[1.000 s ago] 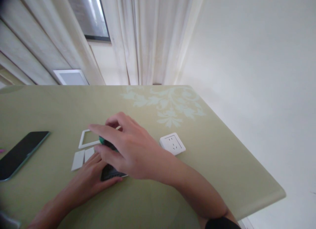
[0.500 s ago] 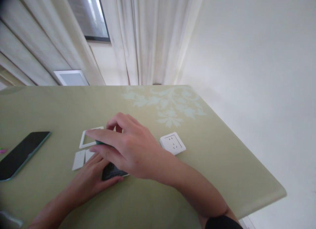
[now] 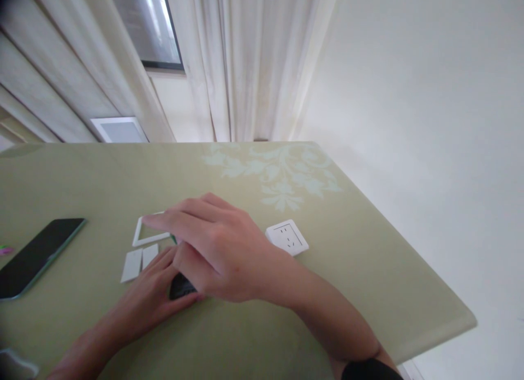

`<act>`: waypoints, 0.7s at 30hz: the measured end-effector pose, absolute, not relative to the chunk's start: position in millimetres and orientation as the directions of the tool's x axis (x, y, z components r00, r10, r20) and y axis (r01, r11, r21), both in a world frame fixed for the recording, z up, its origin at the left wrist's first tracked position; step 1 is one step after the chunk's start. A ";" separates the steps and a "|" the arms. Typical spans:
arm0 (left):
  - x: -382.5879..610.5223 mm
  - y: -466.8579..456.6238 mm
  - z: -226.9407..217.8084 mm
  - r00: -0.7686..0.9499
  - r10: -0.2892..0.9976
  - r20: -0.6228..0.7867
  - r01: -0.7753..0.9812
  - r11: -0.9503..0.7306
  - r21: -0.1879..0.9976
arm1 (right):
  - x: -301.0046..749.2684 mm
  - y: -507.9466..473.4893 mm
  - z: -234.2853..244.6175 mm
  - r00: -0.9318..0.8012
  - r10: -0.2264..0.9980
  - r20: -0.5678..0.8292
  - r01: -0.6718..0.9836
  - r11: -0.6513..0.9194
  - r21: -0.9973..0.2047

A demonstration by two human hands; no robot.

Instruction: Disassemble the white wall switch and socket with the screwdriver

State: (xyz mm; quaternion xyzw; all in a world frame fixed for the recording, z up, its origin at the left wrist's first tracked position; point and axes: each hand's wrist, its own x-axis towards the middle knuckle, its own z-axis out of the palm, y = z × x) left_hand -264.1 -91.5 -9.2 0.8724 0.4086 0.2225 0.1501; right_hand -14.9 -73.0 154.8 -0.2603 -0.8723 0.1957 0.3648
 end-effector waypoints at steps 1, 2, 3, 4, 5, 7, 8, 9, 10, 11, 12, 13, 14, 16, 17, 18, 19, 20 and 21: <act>-264.4 -91.3 -9.4 0.567 0.779 0.266 0.646 -0.622 0.442 | -14.8 -72.4 155.1 -0.587 0.592 0.553 0.322 0.797 -0.511; -264.8 -91.1 -9.6 0.567 0.780 0.266 0.648 -0.621 0.442 | -14.7 -71.9 155.0 -0.581 0.587 0.563 0.336 0.803 -0.492; -265.2 -90.9 -9.8 0.565 0.782 0.262 0.650 -0.618 0.443 | -14.6 -71.6 154.8 -0.585 0.586 0.561 0.345 0.806 -0.482; -265.4 -90.8 -9.7 0.564 0.785 0.256 0.651 -0.614 0.447 | -14.5 -71.5 154.4 -0.596 0.588 0.547 0.348 0.803 -0.484; -265.3 -90.7 -9.3 0.566 0.787 0.247 0.650 -0.610 0.454 | -14.4 -71.7 154.1 -0.611 0.593 0.525 0.346 0.796 -0.497; -263.6 -91.1 -6.8 0.565 0.787 0.249 0.640 -0.608 0.470 | -14.5 -72.8 153.9 -0.631 0.605 0.486 0.333 0.777 -0.535; -261.8 -91.6 -4.7 0.557 0.788 0.262 0.633 -0.607 0.480 | -14.7 -73.4 153.9 -0.631 0.610 0.480 0.327 0.770 -0.549; -259.3 -92.3 -1.9 0.545 0.790 0.282 0.625 -0.607 0.491 | -15.2 -74.0 153.9 -0.627 0.613 0.480 0.321 0.765 -0.558; -256.0 -93.2 1.3 0.530 0.792 0.305 0.615 -0.606 0.505 | -15.8 -74.3 154.0 -0.625 0.614 0.482 0.315 0.763 -0.564; -252.2 -94.3 4.8 0.513 0.793 0.330 0.600 -0.605 0.523 | -16.4 -74.4 154.0 -0.625 0.612 0.484 0.309 0.764 -0.567; -248.1 -95.5 8.3 0.497 0.792 0.354 0.579 -0.607 0.544 | -17.2 -74.2 154.1 -0.629 0.608 0.485 0.302 0.766 -0.568; -243.9 -96.8 11.6 0.482 0.794 0.370 0.555 -0.604 0.572 | -17.9 -73.7 154.2 -0.635 0.600 0.487 0.292 0.770 -0.567; -239.9 -97.9 14.5 0.462 0.802 0.380 0.531 -0.593 0.606 | -18.4 -72.9 154.4 -0.644 0.589 0.488 0.280 0.776 -0.566; -233.3 -99.5 19.0 0.398 0.837 0.376 0.490 -0.540 0.684 | -19.2 -71.1 155.0 -0.666 0.563 0.490 0.252 0.787 -0.563; -230.8 -99.7 20.6 0.364 0.858 0.362 0.472 -0.505 0.723 | -19.3 -70.2 155.4 -0.677 0.551 0.488 0.238 0.791 -0.563; -228.8 -99.4 22.0 0.334 0.879 0.341 0.456 -0.467 0.758 | -19.3 -69.5 155.8 -0.687 0.540 0.487 0.226 0.795 -0.563; -227.1 -98.7 23.4 0.314 0.893 0.322 0.438 -0.437 0.785 | -19.1 -69.0 156.3 -0.695 0.531 0.484 0.216 0.797 -0.564; -225.6 -97.5 24.8 0.303 0.902 0.308 0.423 -0.417 0.805 | -18.9 -68.8 156.7 -0.702 0.527 0.480 0.211 0.797 -0.566; -224.1 -96.1 26.3 0.301 0.905 0.300 0.409 -0.407 0.817 | -18.7 -69.0 157.1 -0.704 0.524 0.480 0.209 0.799 -0.565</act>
